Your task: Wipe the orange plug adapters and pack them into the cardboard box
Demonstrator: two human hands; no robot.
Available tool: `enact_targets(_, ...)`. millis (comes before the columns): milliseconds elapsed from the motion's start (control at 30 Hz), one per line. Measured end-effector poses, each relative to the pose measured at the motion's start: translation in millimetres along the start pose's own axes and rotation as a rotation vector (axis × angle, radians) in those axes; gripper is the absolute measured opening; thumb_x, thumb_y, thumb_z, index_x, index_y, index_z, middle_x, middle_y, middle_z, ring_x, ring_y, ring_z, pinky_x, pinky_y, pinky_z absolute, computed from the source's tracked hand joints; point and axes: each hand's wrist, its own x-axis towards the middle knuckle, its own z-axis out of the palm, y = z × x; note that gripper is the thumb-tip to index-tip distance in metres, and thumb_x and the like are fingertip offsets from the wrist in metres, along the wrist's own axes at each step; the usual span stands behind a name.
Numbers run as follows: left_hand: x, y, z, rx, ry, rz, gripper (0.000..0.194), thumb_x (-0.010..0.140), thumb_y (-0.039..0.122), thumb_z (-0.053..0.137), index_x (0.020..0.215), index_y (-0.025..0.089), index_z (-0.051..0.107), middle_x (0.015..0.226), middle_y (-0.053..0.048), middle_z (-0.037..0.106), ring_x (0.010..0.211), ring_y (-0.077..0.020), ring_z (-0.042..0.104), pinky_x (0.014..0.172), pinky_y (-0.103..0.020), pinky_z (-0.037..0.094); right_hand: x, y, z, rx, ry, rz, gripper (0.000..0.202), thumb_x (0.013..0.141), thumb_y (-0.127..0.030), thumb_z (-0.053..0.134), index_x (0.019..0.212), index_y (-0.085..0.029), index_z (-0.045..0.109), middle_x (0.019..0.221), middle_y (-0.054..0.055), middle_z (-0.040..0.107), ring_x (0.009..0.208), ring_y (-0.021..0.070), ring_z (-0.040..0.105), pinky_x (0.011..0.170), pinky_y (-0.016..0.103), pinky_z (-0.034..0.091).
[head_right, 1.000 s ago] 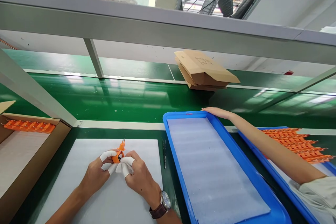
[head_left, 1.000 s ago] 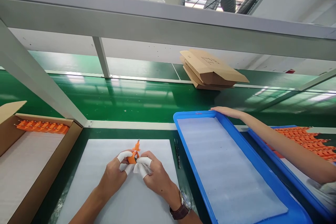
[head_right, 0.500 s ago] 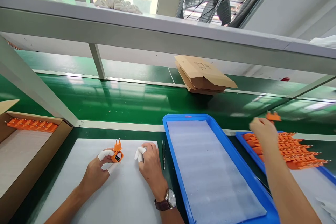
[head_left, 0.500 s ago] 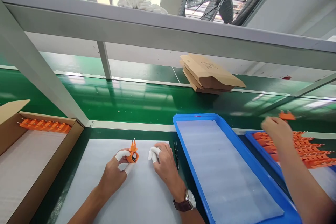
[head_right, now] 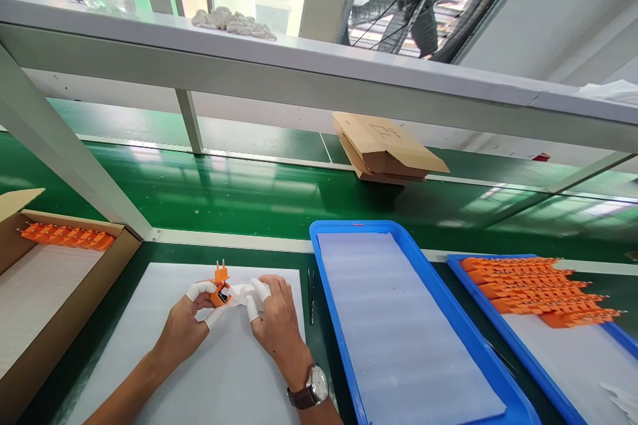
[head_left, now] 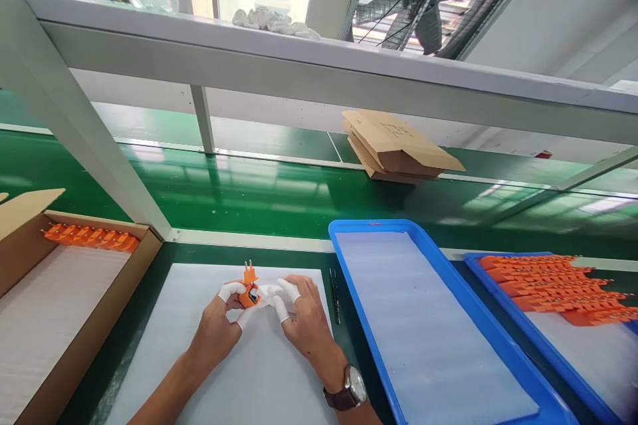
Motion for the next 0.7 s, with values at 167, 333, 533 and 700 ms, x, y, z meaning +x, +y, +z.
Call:
enact_targets(167, 1, -1, -3.8, 0.105, 0.035, -0.071, 0.03, 0.086, 0.029, 0.065, 0.115, 0.025, 0.057, 0.124, -0.007, 0.069, 0.105, -0.0234, 0.071, 0.092, -0.042, 0.059, -3, 0, 4, -0.061, -0.164, 0.05, 0.054, 0.084, -0.009, 0.057, 0.138, -0.016, 0.051, 0.128, 0.017, 0.059, 0.116, 0.0331, 0.053, 0.093, 0.054, 0.052)
enact_targets(333, 4, -4, -17.6, 0.274, 0.093, -0.094, 0.041, 0.082, 0.023, 0.061, 0.122, 0.026, 0.056, 0.13, -0.009, 0.066, 0.124, -0.0314, 0.062, 0.093, -0.046, 0.056, 0, 0, -8, 0.01, -0.188, 0.093, 0.056, 0.088, -0.013, 0.057, 0.143, -0.02, 0.047, 0.131, 0.014, 0.058, 0.121, 0.0309, 0.052, 0.1, 0.052, 0.05)
enact_targets(533, 13, -12, -28.8, 0.494, 0.12, -0.085, 0.042, 0.082, 0.033, 0.059, 0.123, 0.022, 0.059, 0.128, -0.012, 0.061, 0.117, -0.0332, 0.06, 0.102, -0.051, 0.047, 0, 0, -12, -0.064, -0.18, 0.107, 0.062, 0.084, 0.002, 0.045, 0.141, -0.023, 0.05, 0.114, 0.01, 0.063, 0.108, 0.0273, 0.057, 0.092, 0.048, 0.053)
enact_targets(700, 16, -3, -45.8, 0.621, 0.066, -0.052, 0.035, 0.081, 0.032, 0.059, 0.114, 0.022, 0.064, 0.115, -0.011, 0.067, 0.113, -0.0343, 0.06, 0.098, -0.049, 0.048, 1, -1, -11, -0.163, -0.159, 0.041, 0.054, 0.083, 0.004, 0.044, 0.131, -0.019, 0.056, 0.096, 0.008, 0.064, 0.092, 0.0256, 0.057, 0.081, 0.043, 0.053)
